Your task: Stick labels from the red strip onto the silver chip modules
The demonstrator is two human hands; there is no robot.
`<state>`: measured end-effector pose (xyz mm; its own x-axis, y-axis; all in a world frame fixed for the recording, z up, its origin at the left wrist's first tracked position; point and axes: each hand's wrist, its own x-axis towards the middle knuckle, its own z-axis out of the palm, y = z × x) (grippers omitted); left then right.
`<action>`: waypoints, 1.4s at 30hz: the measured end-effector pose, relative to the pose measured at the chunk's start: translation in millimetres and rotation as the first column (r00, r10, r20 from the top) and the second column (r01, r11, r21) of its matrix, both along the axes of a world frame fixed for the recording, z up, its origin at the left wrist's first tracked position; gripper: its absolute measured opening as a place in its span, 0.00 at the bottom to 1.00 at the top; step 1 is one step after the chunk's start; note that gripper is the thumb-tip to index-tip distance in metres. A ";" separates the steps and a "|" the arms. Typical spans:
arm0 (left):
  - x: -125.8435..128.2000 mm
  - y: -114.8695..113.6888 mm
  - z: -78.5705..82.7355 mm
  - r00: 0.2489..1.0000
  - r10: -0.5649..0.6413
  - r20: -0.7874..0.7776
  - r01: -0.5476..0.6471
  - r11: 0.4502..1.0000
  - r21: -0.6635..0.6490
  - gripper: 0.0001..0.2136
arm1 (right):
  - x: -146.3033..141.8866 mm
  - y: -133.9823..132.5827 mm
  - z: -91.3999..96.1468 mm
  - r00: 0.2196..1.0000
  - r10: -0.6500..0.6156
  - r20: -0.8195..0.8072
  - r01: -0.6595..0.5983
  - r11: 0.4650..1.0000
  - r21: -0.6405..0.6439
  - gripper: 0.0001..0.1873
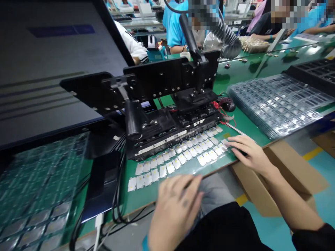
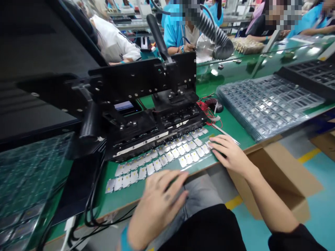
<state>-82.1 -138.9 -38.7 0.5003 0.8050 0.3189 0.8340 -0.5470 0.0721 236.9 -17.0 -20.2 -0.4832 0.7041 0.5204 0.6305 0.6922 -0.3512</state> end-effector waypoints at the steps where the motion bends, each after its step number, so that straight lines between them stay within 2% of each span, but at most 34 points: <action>1: 35.9 16.8 5.2 0.999 -0.033 0.030 0.034 0.999 -0.041 0.26 | 1.9 6.7 -1.0 0.999 0.042 0.030 -0.042 0.999 -0.002 0.15; 3: 87.2 48.3 13.5 0.997 -0.051 0.061 0.054 0.997 -0.058 0.24 | 5.0 15.1 -8.1 0.993 0.100 0.061 -0.099 0.995 -0.020 0.14; 4: 102.6 61.2 16.0 0.998 -0.017 0.052 0.020 0.999 -0.047 0.23 | 7.0 17.0 -13.0 0.991 0.114 0.067 -0.112 0.993 -0.034 0.14; 6: 117.6 79.2 17.7 1.000 0.026 0.018 -0.025 0.999 -0.047 0.22 | 12.1 17.7 -22.5 0.989 0.129 0.065 -0.126 0.990 -0.056 0.13; 11: 121.1 91.3 16.0 0.998 0.053 -0.020 -0.055 0.996 -0.067 0.16 | 22.5 16.6 -30.6 0.986 0.157 0.049 -0.152 0.985 -0.085 0.11; 19: 128.0 104.0 19.5 0.998 -0.047 -0.033 0.045 0.997 -0.066 0.09 | 27.4 20.8 -28.3 0.978 0.203 0.040 -0.198 0.974 -0.110 0.14; 22: 125.9 109.7 28.4 0.995 -0.095 -0.029 0.093 0.994 -0.049 0.07 | 28.3 21.3 -23.3 0.983 0.186 -0.008 -0.185 0.975 -0.122 0.13; 25: 112.9 117.5 48.4 0.996 -0.093 -0.010 0.092 0.995 -0.033 0.07 | 21.2 26.7 -3.2 0.984 0.177 -0.032 -0.179 0.980 -0.089 0.13; 27: 97.1 124.2 62.8 0.999 0.000 0.040 0.001 1.000 -0.025 0.07 | 10.4 35.7 16.6 0.979 0.201 -0.025 -0.202 0.978 -0.055 0.13; 29: 78.4 132.7 72.2 0.980 0.157 0.120 -0.155 0.988 -0.024 0.06 | -3.9 49.8 35.3 0.973 0.230 -0.020 -0.230 0.972 -0.036 0.12; 32: 54.7 149.4 72.1 0.948 0.275 0.158 -0.275 0.961 -0.022 0.07 | -27.6 79.0 50.9 0.965 0.259 -0.024 -0.260 0.966 -0.016 0.11; 37: 44.9 177.2 56.6 0.942 0.314 0.120 -0.316 0.949 -0.002 0.11 | -59.8 130.1 43.7 0.956 0.293 0.010 -0.293 0.956 0.013 0.13; 42: 50.9 188.8 57.3 0.920 0.379 0.095 -0.381 0.924 0.004 0.12 | -71.7 155.6 31.2 0.958 0.285 0.039 -0.285 0.959 -0.001 0.13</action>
<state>-31.2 49.9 18.6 0.1262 0.9213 0.3677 0.9700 -0.1922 0.1488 165.1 138.6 11.0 -0.6832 0.5321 0.5002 0.4198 0.8466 -0.3271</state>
